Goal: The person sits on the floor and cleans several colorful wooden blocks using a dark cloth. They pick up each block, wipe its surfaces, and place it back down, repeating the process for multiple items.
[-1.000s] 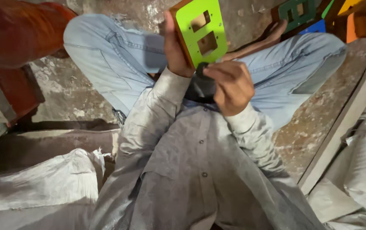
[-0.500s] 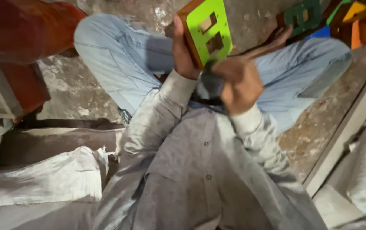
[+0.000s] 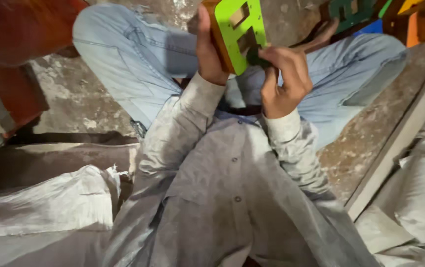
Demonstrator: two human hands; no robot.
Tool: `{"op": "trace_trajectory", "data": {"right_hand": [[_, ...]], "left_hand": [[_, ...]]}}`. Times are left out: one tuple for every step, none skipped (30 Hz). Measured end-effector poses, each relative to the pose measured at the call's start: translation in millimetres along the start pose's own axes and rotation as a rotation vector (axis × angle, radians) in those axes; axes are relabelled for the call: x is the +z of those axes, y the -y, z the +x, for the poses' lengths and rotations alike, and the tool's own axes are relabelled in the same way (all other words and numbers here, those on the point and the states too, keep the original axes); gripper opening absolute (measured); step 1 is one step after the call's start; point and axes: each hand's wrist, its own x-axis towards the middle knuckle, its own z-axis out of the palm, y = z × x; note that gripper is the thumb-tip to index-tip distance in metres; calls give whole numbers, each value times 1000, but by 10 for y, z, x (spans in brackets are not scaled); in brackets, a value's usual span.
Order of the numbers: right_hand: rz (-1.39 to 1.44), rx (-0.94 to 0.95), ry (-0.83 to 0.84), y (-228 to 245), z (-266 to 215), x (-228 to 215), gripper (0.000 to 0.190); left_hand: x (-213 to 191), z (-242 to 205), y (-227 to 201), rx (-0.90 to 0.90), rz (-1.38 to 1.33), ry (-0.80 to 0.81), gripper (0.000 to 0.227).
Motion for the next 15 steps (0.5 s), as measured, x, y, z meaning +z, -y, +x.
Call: {"op": "trace_trajectory", "data": {"right_hand": [[49,-93,27,-26,40,6,22],[98,-187,53,-53,88,16,23],[150,-271,74,-56,93,30,25],[82,-194,28,-78,106,64,23],[1,-104,-15,-94,66,48,22],[-79,-15,-58,-99,10,24,21],[-76,-29,-60,-122,9,16,21],[-72,-42,-62,-123,6,-1,22],[-57,-65,-69,-128,43,26,23],[3,-152,-18,-130,83,43,24],[57,-224,34,-99,53,24,24],[113,-296,86,-85,43,17,25],[87,-215,75,-64,24,-21,26],[61,-134,64,-40,17,-49,26],[41,-65,53,-29,60,-48,27]], "left_hand": [[9,50,-22,35,1,88,73],[26,101,-52,46,18,13,72],[40,98,-91,50,40,-70,71],[50,98,-128,57,63,-152,71],[61,53,-101,66,70,-106,69],[74,5,-74,77,77,-60,67],[94,28,-66,100,84,-4,65],[129,26,-52,88,73,-56,65],[163,62,-92,87,72,-101,64],[194,113,-134,86,71,-146,64],[215,96,-144,126,86,-137,61],[223,88,-152,166,101,-127,59],[229,69,-128,204,111,-121,56],[231,43,-107,177,101,-113,56],[227,52,-111,161,93,-99,56]]}}
